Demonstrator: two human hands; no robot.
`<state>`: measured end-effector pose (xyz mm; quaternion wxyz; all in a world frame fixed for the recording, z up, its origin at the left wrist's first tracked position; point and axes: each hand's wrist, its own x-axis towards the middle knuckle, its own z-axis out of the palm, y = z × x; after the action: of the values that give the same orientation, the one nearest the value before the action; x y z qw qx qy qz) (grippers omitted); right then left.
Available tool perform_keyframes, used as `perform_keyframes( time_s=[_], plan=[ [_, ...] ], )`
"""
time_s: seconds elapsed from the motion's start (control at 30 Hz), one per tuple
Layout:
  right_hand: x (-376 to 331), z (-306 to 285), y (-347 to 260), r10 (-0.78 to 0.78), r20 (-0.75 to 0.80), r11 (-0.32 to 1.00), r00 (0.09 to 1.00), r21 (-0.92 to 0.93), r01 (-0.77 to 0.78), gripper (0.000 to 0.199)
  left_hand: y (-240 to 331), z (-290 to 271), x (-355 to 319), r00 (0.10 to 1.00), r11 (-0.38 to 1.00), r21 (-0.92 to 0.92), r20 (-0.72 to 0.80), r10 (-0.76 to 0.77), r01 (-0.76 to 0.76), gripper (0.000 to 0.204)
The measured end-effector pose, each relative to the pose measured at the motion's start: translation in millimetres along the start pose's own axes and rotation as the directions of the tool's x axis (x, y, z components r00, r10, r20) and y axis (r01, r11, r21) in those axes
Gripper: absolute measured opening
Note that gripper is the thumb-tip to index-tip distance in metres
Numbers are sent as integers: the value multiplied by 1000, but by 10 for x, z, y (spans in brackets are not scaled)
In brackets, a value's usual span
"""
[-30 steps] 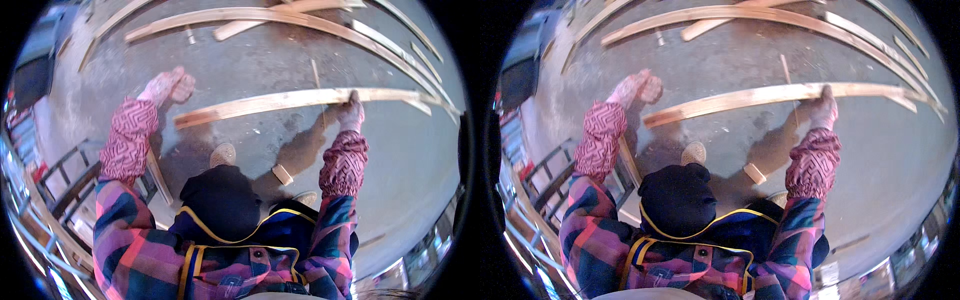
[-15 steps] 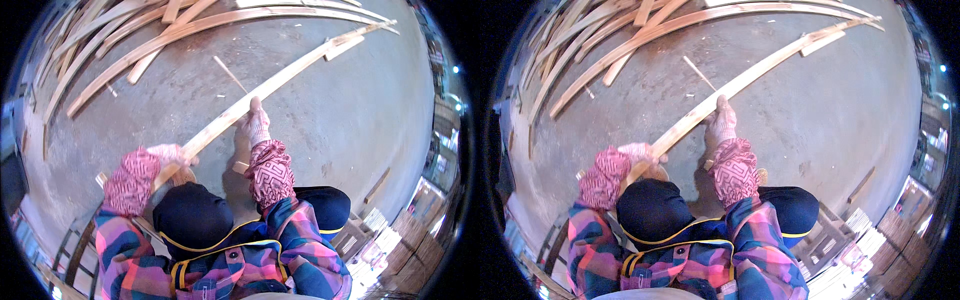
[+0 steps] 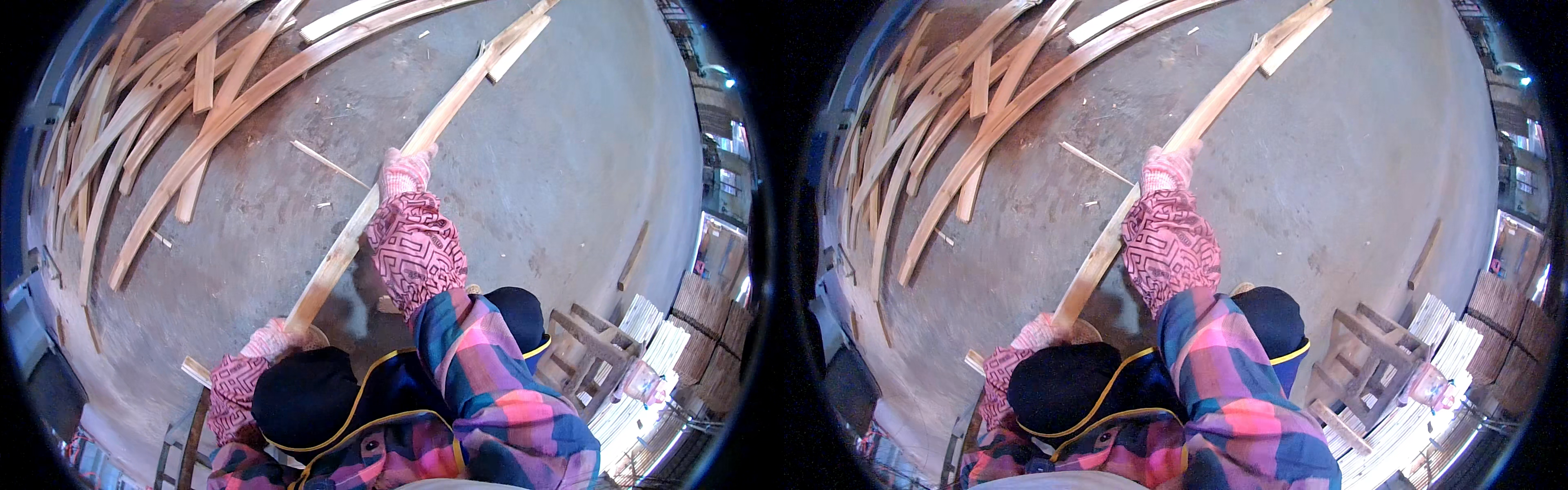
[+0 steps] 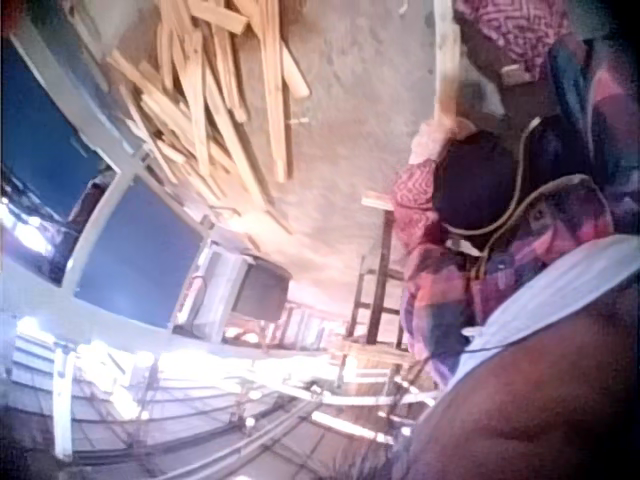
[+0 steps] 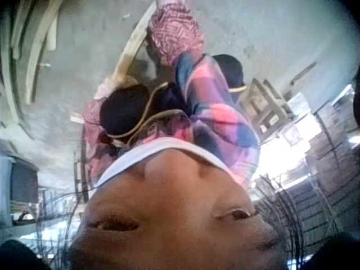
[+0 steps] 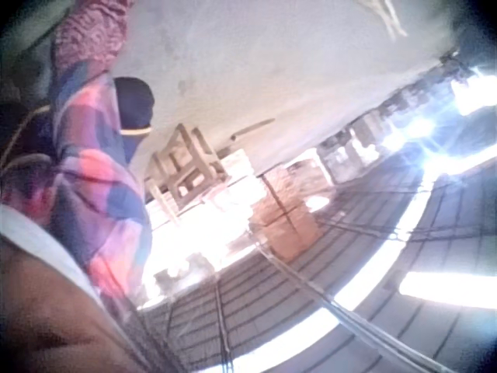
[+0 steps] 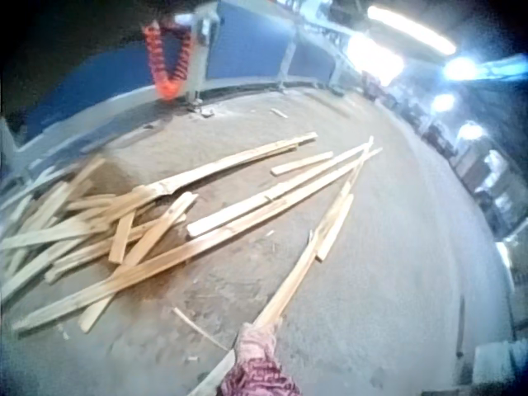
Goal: The person sits on the floor and repeatedly picks up thin wooden strips, snaps them in half by hand, and places the broken pieces onto a nearby pile. The process is continuous and repetitive throughout the clip.
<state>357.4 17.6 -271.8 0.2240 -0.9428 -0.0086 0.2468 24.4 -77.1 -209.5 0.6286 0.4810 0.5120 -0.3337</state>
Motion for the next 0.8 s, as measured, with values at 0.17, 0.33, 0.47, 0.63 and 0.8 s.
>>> perform_keyframes(
  time_s=[0.17,0.33,0.47,0.63,0.8],
  plan=[
    [41,222,-66,-15,4,998,1000,-64,15,73,394,128,-654,937,931,227,-270,-221,285,44],
    [270,62,155,-61,-66,997,996,-43,58,80,148,113,37,933,883,378,-327,-152,277,47],
    [474,184,328,-200,117,880,973,458,126,63,-384,-346,193,967,952,305,-246,72,6,53],
    [390,-152,375,-370,552,106,747,824,-556,42,-583,-295,365,734,854,520,-571,368,-23,50],
    [317,-277,415,-340,599,152,725,795,-587,40,-879,-131,664,662,811,568,-663,349,141,57]
  ],
)
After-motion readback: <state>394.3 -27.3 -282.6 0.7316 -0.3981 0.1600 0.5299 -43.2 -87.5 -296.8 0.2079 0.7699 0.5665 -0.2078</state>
